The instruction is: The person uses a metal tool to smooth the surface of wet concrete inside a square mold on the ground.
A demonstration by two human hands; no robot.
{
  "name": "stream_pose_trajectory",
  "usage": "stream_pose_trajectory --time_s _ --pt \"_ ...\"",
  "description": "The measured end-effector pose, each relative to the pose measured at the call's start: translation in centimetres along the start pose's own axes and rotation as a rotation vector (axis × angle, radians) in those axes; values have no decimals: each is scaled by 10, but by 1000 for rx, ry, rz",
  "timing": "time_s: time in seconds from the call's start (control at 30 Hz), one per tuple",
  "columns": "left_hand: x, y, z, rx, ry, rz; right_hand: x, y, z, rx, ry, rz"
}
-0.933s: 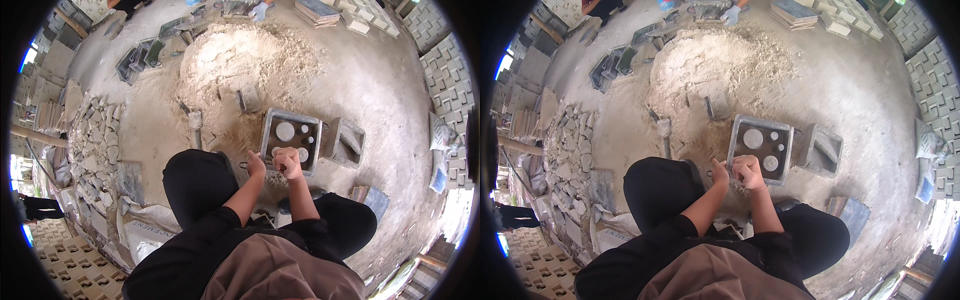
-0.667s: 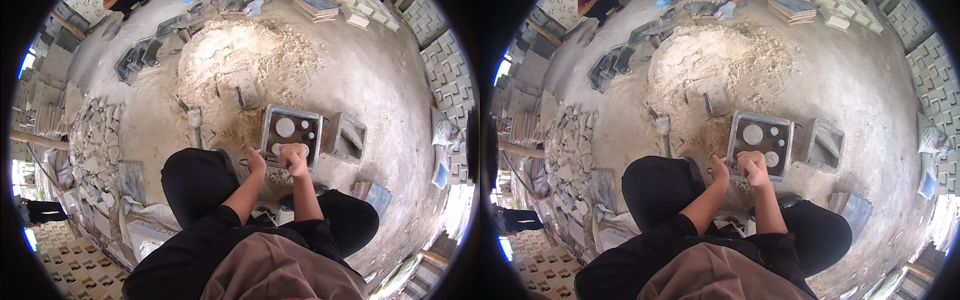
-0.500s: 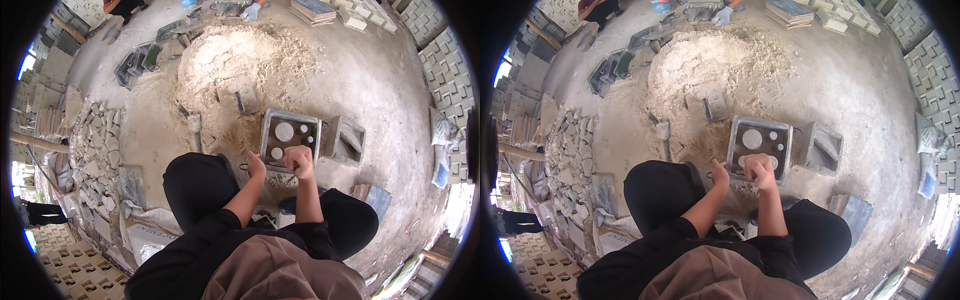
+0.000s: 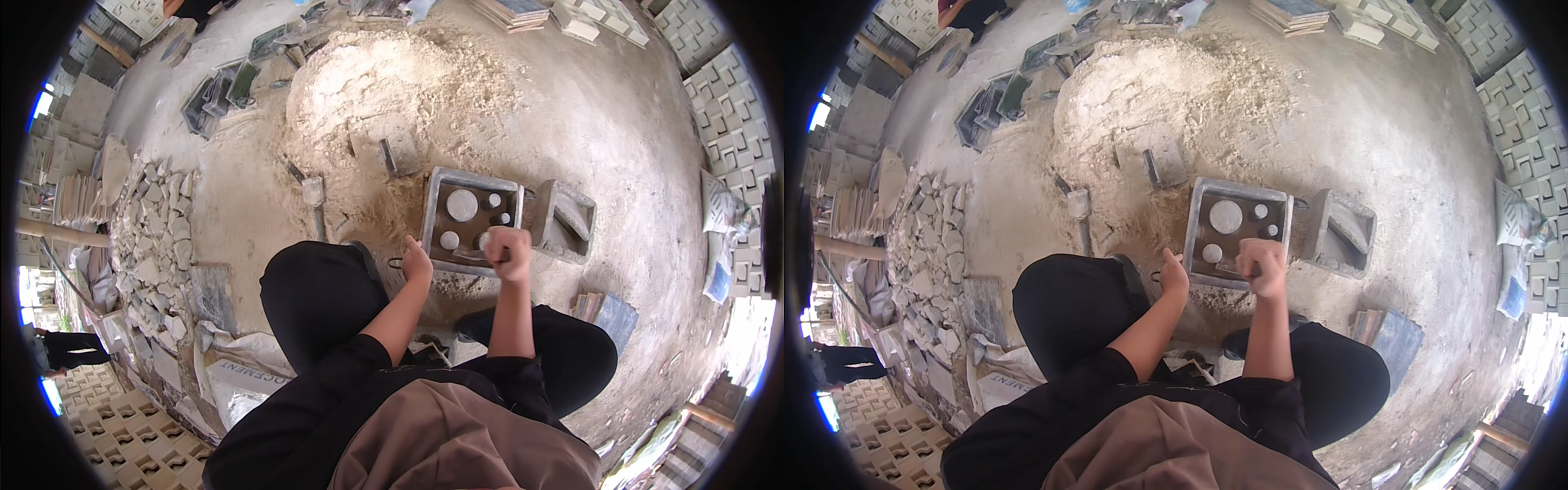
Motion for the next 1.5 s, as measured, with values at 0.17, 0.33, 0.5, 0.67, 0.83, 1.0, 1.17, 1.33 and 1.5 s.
stream_pose_trajectory --time_s 0.17,0.33,0.5,0.67,0.83,1.0,1.17,1.33,1.5 --pt "4 2 -3 77 5 25 -2 1 12 234 54 287" --pt "2 5 2 79 -30 24 -4 5 19 182 99 120" --pt "-3 5 -1 91 2 -6 -12 18 17 132 58 102" --pt "1 1 -4 42 -16 14 -5 2 28 139 -13 196" --pt "-5 9 -3 80 -22 -7 -1 0 11 139 116 146" --pt "-3 4 2 96 -13 34 -2 -4 3 111 434 132" --pt "3 3 0 125 22 84 0 -2 9 88 639 28" --pt "-4 5 8 83 -5 38 -6 16 10 -36 735 68" --pt "3 2 1 121 17 15 -3 15 11 117 654 85"
Point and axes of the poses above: each hand's wrist, its own x-axis towards the middle knuckle, its own z-axis out of the palm, y = z × x, the point moved 2 cm from there along x, towards the middle knuckle, and after that the axes turned 6 degrees about -x, right-handed, at the moved point
